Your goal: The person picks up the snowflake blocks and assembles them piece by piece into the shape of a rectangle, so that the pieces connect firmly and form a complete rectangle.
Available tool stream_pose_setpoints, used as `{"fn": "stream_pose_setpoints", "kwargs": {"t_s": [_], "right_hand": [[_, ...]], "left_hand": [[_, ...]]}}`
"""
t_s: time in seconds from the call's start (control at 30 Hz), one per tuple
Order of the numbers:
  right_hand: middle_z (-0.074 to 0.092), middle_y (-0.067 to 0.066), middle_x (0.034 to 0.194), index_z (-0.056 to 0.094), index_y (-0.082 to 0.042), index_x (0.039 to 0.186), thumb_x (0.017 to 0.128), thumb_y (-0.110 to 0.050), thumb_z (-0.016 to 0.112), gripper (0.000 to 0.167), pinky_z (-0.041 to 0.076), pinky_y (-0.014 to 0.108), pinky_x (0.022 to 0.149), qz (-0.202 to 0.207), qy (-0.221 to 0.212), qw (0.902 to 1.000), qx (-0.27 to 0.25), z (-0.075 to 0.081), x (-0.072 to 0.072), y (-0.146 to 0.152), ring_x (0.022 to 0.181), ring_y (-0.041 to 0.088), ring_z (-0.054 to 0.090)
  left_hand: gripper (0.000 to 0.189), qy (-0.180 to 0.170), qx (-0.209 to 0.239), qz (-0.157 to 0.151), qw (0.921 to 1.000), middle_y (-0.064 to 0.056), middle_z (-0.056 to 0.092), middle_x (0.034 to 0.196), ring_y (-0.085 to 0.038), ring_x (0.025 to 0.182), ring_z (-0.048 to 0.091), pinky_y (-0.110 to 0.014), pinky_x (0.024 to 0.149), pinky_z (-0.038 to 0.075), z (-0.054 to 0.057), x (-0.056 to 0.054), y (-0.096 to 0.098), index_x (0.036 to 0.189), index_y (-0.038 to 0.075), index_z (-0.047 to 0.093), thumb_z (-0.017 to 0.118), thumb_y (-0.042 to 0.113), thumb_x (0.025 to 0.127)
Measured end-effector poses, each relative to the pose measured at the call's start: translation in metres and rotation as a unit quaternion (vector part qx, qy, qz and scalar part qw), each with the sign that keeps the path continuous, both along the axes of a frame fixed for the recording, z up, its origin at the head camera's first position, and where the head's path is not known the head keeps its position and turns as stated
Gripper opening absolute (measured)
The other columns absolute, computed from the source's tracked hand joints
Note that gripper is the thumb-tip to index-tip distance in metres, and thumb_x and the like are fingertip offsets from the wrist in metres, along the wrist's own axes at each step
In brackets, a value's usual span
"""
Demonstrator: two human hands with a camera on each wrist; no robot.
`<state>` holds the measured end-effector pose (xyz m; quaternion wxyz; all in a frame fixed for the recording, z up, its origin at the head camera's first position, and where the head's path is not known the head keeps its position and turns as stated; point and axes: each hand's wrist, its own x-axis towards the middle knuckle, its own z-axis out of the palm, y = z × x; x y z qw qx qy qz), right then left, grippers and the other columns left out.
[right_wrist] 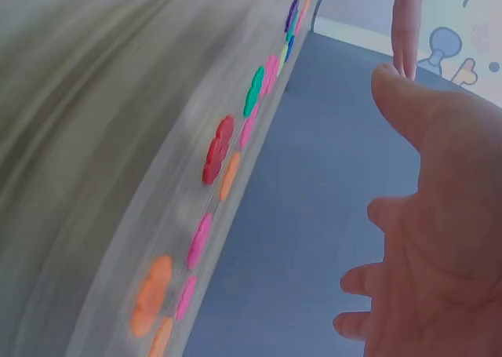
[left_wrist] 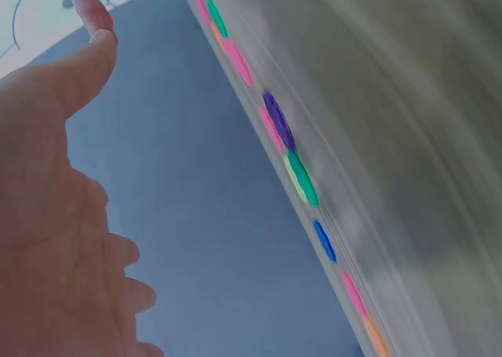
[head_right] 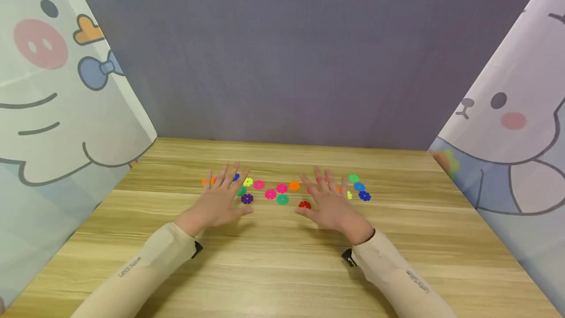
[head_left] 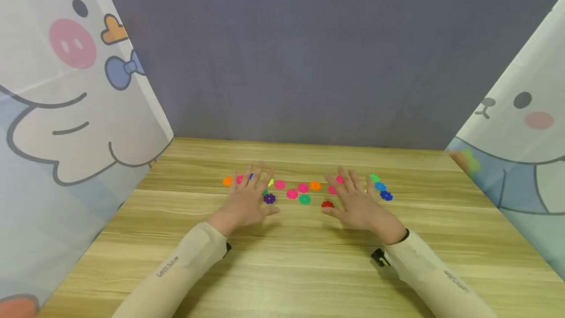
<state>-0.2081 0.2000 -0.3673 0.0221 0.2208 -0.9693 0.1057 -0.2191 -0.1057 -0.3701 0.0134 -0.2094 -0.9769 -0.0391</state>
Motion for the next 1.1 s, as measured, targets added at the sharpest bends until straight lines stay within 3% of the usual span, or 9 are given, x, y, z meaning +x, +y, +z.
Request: {"fn": "stream_pose_setpoints", "kwargs": {"t_s": [0.13, 0.5, 0.67, 0.83, 1.1], "right_hand": [[0.006, 0.022, 0.164, 0.024, -0.016, 0.159, 0.095, -0.054, 0.06, 0.083, -0.005, 0.075, 0.108, 0.014, 0.002, 0.9999, -0.007, -0.002, -0.003, -0.009, 0.148, 0.047, 0.005], [0.031, 0.025, 0.154, 0.036, -0.011, 0.154, 0.094, -0.049, 0.065, 0.076, 0.012, 0.074, 0.11, 0.049, 0.015, 0.9987, -0.005, -0.002, -0.011, -0.041, 0.143, 0.044, 0.025], [0.038, 0.022, 0.15, 0.04, -0.009, 0.152, 0.093, -0.046, 0.068, 0.074, 0.014, 0.071, 0.111, 0.062, 0.007, 0.9978, -0.019, -0.004, -0.018, -0.061, 0.14, 0.041, 0.031], [0.042, 0.02, 0.147, 0.042, -0.009, 0.151, 0.093, -0.043, 0.069, 0.072, 0.019, 0.067, 0.11, 0.09, -0.006, 0.9953, -0.035, -0.003, -0.027, -0.084, 0.137, 0.039, 0.036], [0.043, 0.016, 0.145, 0.044, -0.01, 0.15, 0.093, -0.042, 0.07, 0.07, 0.026, 0.059, 0.107, 0.105, -0.009, 0.9941, -0.027, 0.002, -0.052, -0.118, 0.133, 0.035, 0.038]], "left_hand": [[0.099, 0.003, 0.022, 0.007, 0.9997, -0.01, -0.014, 0.165, -0.036, 0.15, -0.01, -0.065, 0.116, -0.003, 0.001, -0.003, -0.013, 0.161, 0.022, -0.001, 0.057, 0.064, 0.092], [0.094, 0.019, 0.07, 0.023, 0.9971, -0.019, -0.003, 0.165, -0.042, 0.149, -0.005, -0.069, 0.114, -0.001, -0.007, -0.012, -0.056, 0.161, 0.015, 0.007, 0.062, 0.05, 0.095], [0.09, 0.03, 0.081, 0.038, 0.9955, -0.023, 0.006, 0.163, -0.046, 0.148, 0.002, -0.071, 0.112, 0.0, -0.006, -0.016, -0.072, 0.16, 0.008, 0.017, 0.067, 0.043, 0.094], [0.084, 0.032, 0.082, 0.058, 0.9944, -0.027, 0.017, 0.16, -0.049, 0.147, 0.006, -0.072, 0.112, 0.001, -0.004, -0.022, -0.085, 0.156, 0.005, 0.027, 0.071, 0.037, 0.092], [0.08, 0.006, 0.06, 0.083, 0.9947, -0.031, 0.018, 0.158, -0.051, 0.145, 0.007, -0.074, 0.111, 0.0, -0.001, -0.035, -0.097, 0.155, 0.006, 0.031, 0.07, 0.037, 0.093]]}}
